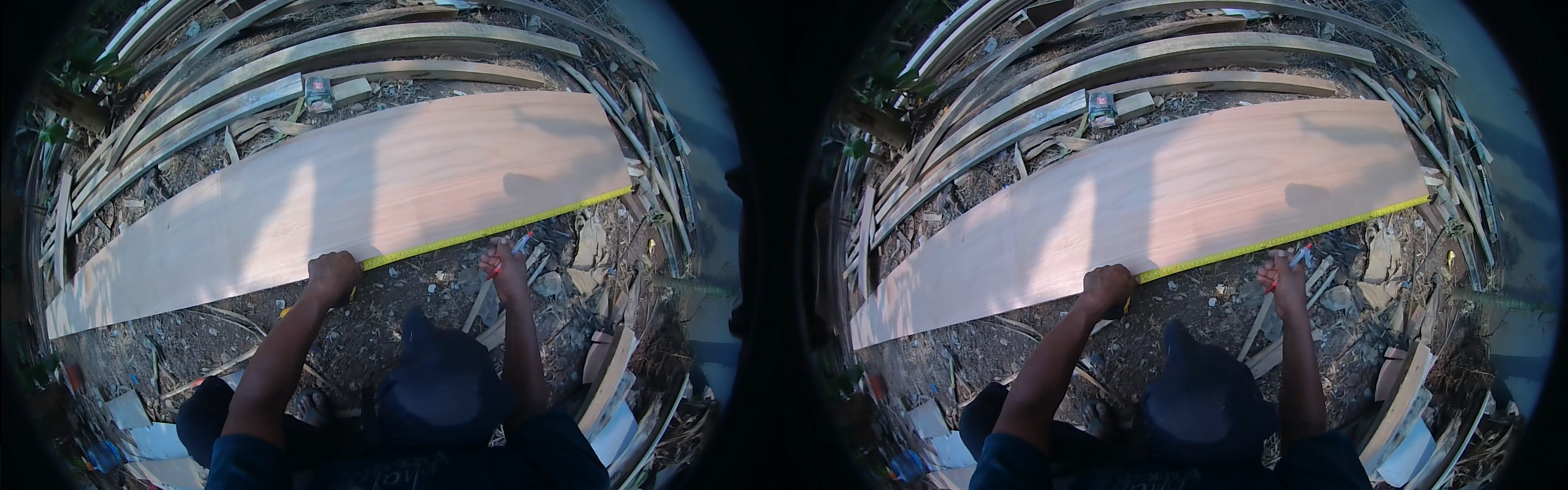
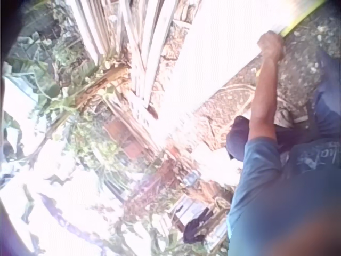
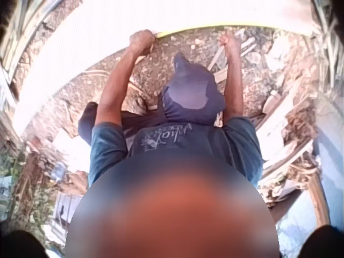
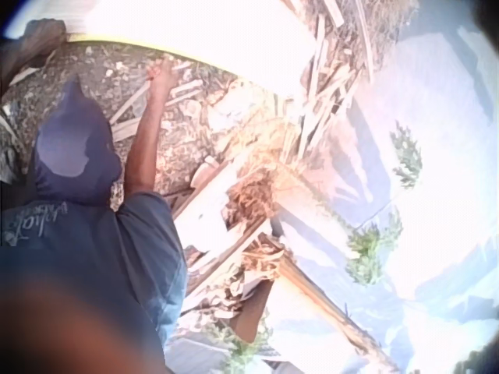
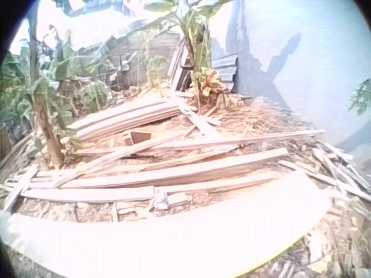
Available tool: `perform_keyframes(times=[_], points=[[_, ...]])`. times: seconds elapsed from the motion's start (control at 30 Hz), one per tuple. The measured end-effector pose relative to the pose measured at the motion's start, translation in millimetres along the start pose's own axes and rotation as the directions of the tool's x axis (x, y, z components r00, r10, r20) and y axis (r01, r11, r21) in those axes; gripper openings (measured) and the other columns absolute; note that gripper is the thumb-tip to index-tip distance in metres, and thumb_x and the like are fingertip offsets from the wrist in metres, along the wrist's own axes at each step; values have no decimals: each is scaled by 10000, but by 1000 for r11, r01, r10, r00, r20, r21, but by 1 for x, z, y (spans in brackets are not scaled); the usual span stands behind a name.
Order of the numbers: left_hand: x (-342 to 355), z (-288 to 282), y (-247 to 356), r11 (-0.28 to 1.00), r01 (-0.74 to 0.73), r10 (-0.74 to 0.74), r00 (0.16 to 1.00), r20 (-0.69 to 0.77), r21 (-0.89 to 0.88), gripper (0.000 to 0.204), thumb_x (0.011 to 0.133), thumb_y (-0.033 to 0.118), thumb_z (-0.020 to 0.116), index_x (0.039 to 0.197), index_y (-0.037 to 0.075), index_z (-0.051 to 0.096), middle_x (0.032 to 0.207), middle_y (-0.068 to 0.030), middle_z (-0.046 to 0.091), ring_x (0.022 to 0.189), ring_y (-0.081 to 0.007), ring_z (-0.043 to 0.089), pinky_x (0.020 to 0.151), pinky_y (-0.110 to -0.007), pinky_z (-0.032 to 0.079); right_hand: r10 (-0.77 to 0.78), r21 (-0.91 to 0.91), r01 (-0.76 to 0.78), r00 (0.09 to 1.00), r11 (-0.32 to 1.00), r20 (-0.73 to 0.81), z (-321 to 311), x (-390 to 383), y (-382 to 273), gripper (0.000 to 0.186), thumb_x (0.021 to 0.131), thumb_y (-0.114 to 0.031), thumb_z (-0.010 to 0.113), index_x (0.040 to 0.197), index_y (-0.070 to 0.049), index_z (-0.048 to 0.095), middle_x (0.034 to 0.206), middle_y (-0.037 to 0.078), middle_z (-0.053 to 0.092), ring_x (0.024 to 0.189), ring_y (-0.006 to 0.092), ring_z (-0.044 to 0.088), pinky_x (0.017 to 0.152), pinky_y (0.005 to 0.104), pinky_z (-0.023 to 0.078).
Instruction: The person hammers nails into a long wooden plank, measures and marks it with a tape measure and marker, then uses a hand saw to cut the plank along the marked line. The cut piece is separated from the main plank.
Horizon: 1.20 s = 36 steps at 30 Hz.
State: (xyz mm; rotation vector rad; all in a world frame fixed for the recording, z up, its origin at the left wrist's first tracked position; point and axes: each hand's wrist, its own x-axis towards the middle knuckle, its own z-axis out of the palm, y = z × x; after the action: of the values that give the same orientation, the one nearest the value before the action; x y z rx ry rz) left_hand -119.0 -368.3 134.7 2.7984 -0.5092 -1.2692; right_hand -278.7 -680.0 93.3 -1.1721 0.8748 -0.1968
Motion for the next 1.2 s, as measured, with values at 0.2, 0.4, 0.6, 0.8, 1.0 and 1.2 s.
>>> perform_keyframes(times=[0.2,0.4,0.6,0.8,1.0,1.2], points=[[6,-5,0,999,21,-22,1000,19,25,425,937,418,530,1058,57,719,1112,-197,699,1055,-341,670,913,-452,501,70,128,-45,978,991,-198,-14,22,2,308,995,-385,573,1011,-81,523,791,1,590,553,85,535,434,233,407],[4,-7,-9,1000,-26,26,1000,12,18,417,934,473,518,987,127,744,1015,-167,714,976,-350,674,877,-457,511,55,30,-48,951,998,-304,-22,48,-17,325,959,-398,629,930,-91,526,714,8,581,456,56,476,327,194,325],[0,-32,-25,981,-152,162,984,79,-122,416,959,439,478,883,131,746,868,-117,717,854,-306,680,791,-412,507,-133,-30,133,897,991,-422,-10,69,-34,211,919,-223,654,831,-45,581,630,20,569,443,107,516,393,268,400],[26,-60,-22,947,-186,172,982,-74,-261,437,946,411,524,864,32,726,751,-130,706,711,-233,686,694,-360,522,-184,-66,172,914,983,-362,14,128,-74,196,898,-203,661,850,-20,608,645,31,569,445,103,499,422,283,429],[39,-109,-18,939,-198,149,971,-186,-280,428,945,396,525,833,32,721,723,-109,698,696,-204,686,670,-341,520,-175,-49,168,943,985,-283,53,198,-116,242,888,-254,663,865,-17,615,684,84,639,526,171,596,491,342,481],[45,-154,-17,972,-49,-4,975,-221,-232,422,932,437,518,833,85,730,762,-95,709,758,-226,693,716,-370,514,-91,-101,67,962,993,-257,78,222,-148,243,862,-242,656,881,-1,636,716,116,673,567,210,646,527,368,519]])
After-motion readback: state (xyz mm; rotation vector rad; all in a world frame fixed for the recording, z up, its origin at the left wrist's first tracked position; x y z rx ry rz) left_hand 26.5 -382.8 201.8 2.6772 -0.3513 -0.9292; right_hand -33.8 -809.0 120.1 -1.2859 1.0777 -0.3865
